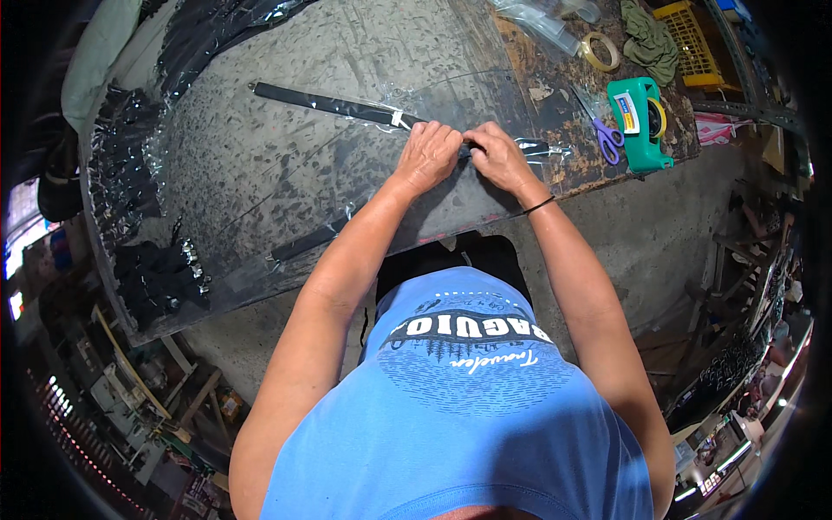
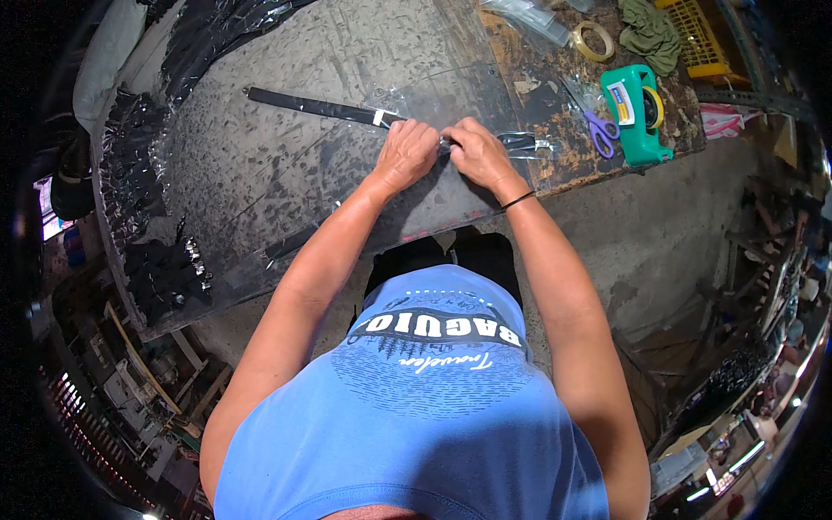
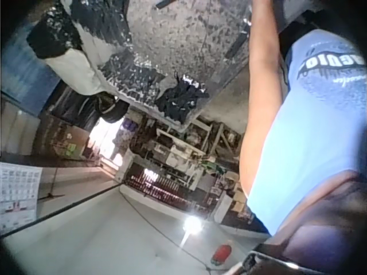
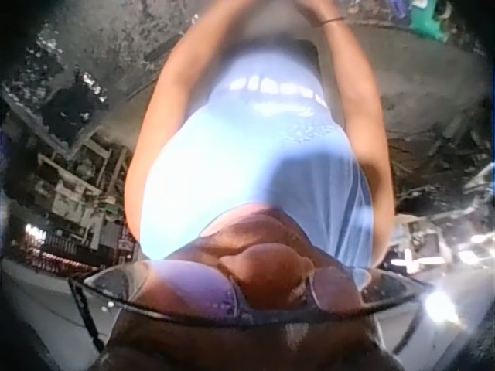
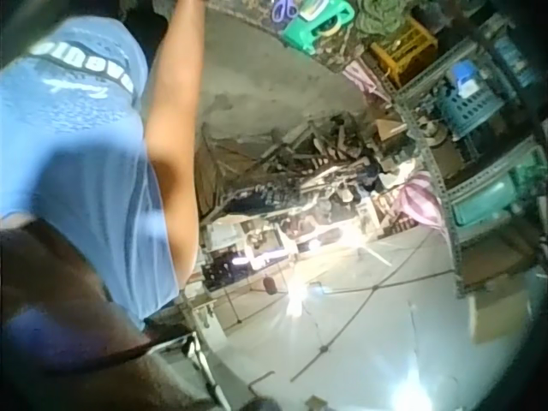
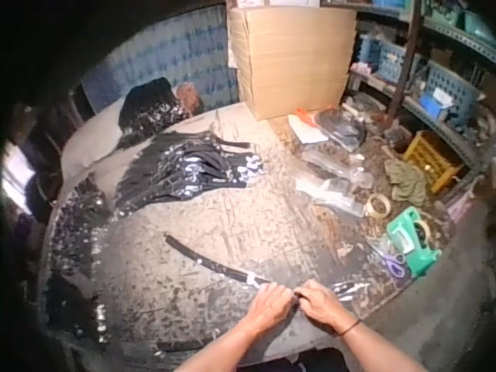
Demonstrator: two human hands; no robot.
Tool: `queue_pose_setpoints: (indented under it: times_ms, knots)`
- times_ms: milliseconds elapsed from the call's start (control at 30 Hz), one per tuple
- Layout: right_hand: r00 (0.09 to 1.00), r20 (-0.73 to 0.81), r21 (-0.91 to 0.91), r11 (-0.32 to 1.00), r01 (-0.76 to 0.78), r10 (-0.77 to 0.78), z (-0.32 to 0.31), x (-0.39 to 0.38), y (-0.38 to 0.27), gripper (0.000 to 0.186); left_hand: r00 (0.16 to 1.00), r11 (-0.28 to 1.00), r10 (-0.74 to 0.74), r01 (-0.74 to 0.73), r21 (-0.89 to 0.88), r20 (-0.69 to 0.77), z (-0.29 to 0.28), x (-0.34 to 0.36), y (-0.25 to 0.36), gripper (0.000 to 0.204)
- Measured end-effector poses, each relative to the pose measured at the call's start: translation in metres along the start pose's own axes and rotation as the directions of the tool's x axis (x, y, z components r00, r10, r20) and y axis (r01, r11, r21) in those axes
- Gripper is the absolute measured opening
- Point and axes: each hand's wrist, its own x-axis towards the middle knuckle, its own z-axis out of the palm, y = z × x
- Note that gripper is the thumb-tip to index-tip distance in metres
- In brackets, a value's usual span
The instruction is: Applying clear protective film to leather bag straps at a workshop bench.
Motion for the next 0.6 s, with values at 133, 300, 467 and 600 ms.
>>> queue_pose_setpoints:
  times_ms: [133, 300, 467, 600]
  knots:
    - [1.0, -0.02, -0.054, 0.999, 0.001, -0.003, 0.006, 0.0, -0.007, 0.018, 1.0, 1.0, 0.011, -0.01, 0.006, -0.027, -0.001, 0.002, 0.001, 0.017]
    - [0.996, -0.078, -0.24, 0.97, 0.026, -0.046, 0.018, 0.0, -0.008, 0.01, 1.0, 1.0, 0.012, -0.012, 0.004, 0.025, -0.007, 0.0, 0.0, 0.017]
    - [0.982, -0.149, -0.251, 0.965, 0.073, -0.113, 0.026, -0.004, -0.008, 0.009, 0.975, 0.975, -0.219, 0.22, -0.028, 0.029, -0.028, -0.023, -0.031, 0.033]
    - [0.972, -0.195, -0.264, 0.962, 0.077, -0.132, 0.029, -0.006, -0.01, 0.008, 0.876, 0.812, -0.481, 0.453, 0.369, -0.017, -0.043, -0.048, -0.07, 0.054]
